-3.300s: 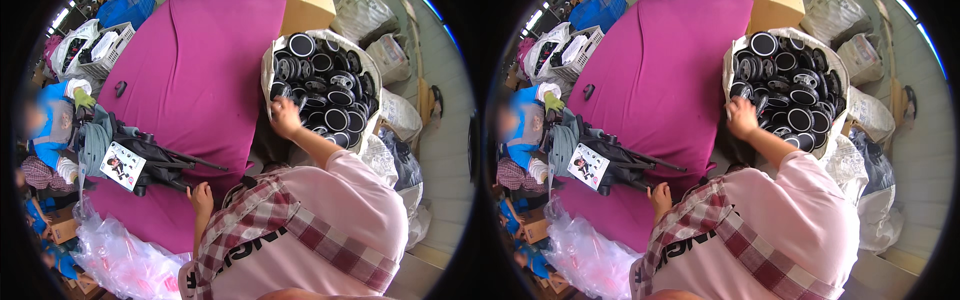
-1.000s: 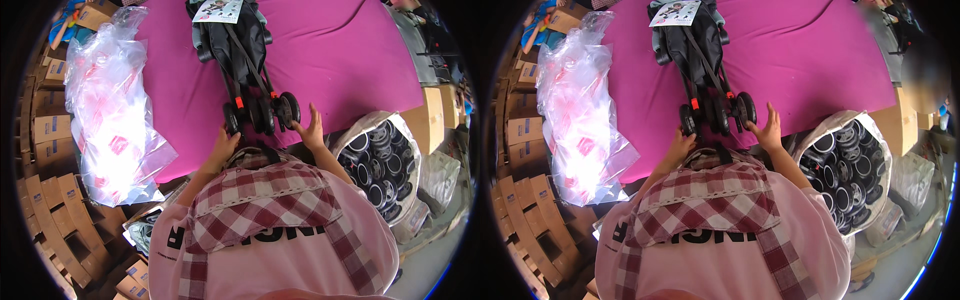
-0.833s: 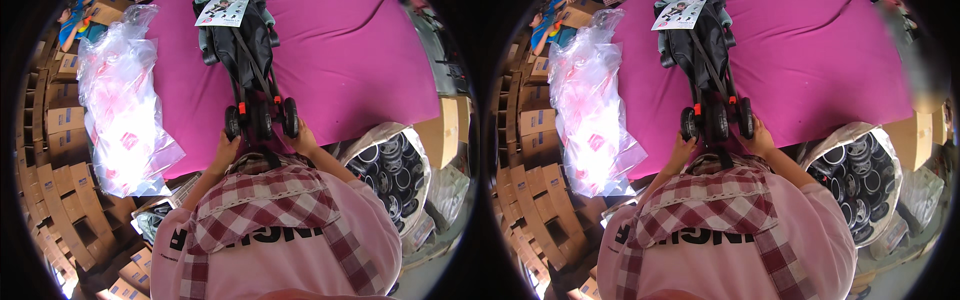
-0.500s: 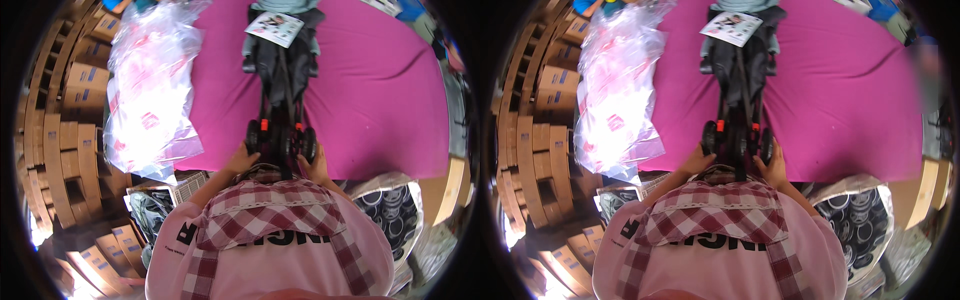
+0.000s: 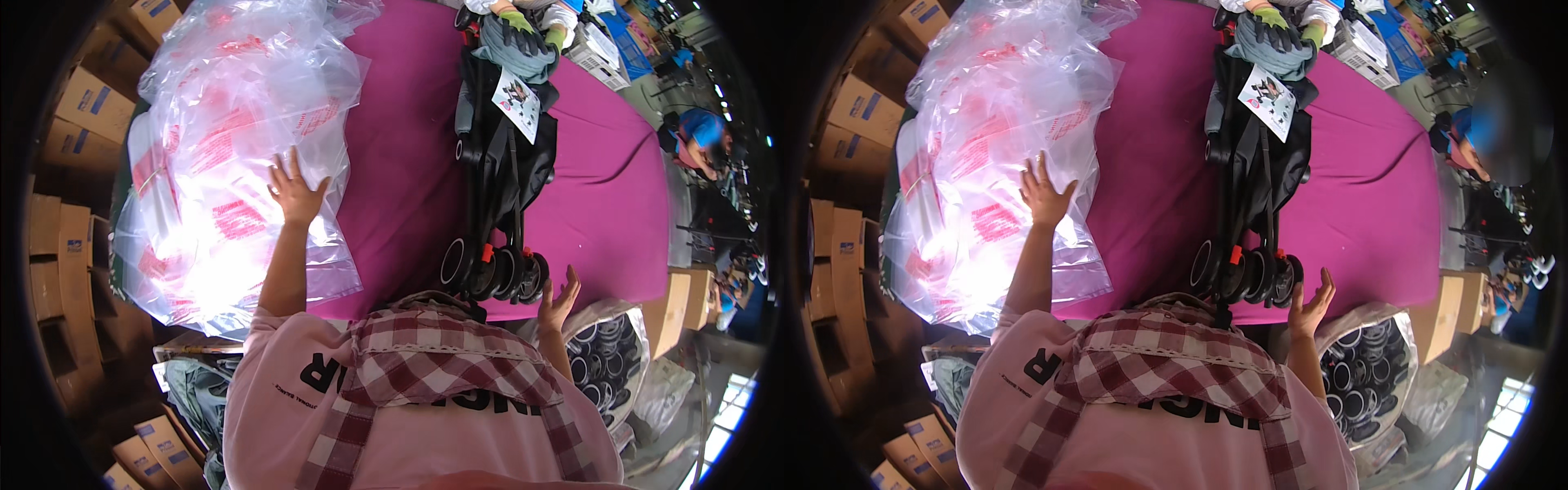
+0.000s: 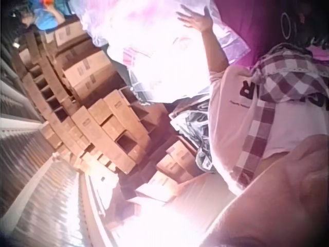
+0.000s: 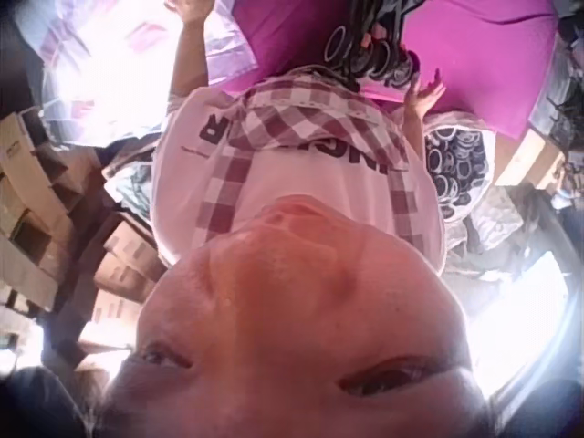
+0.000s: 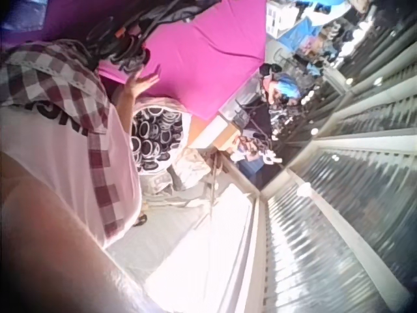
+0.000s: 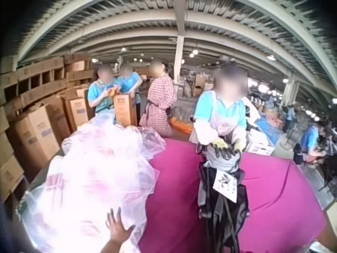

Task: The person assembles multiple baby strollers on a pink-covered table. They attach wheels to the stroller frames, place fabric seats onto the frames, and pack each completed stroller into a clear plastic bag. The process is repeated for several units.

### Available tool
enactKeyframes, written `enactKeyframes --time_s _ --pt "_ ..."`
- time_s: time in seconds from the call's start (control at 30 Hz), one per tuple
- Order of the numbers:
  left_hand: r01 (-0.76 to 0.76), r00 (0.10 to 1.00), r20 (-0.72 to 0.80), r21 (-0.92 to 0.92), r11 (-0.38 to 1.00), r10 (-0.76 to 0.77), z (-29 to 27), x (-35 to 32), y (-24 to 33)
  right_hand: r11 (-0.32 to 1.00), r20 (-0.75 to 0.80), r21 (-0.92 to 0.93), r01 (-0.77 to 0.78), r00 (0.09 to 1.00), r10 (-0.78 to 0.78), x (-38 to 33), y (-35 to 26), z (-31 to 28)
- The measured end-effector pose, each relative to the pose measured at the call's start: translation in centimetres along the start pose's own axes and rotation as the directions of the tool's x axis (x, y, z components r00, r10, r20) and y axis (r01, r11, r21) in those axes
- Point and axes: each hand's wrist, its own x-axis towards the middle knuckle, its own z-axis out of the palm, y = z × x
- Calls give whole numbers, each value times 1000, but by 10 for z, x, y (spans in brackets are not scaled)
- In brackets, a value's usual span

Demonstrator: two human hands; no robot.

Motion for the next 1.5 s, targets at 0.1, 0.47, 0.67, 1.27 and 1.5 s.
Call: enactKeyframes --time_s 0.1,0.47,0.67,1.27,1.5 --pt "78 953 268 222 972 -137 30 -20 -34 989 225 128 -69 974 39 -1 -24 -9" --pt "-118 937 241 -463 878 253 6 -147 -27 863 472 480 154 784 -403 31 -187 126" --pt "193 386 850 305 933 -358 -80 -312 -169 721 523 693 3 686 -506 6 -208 151" --pt "-27 974 214 -229 973 77 43 -188 51 796 373 585 158 818 -437 46 -86 61" --pt "-122 984 97 -255 959 151 -65 -203 94 477 233 694 540 458 -858 95 -149 98"
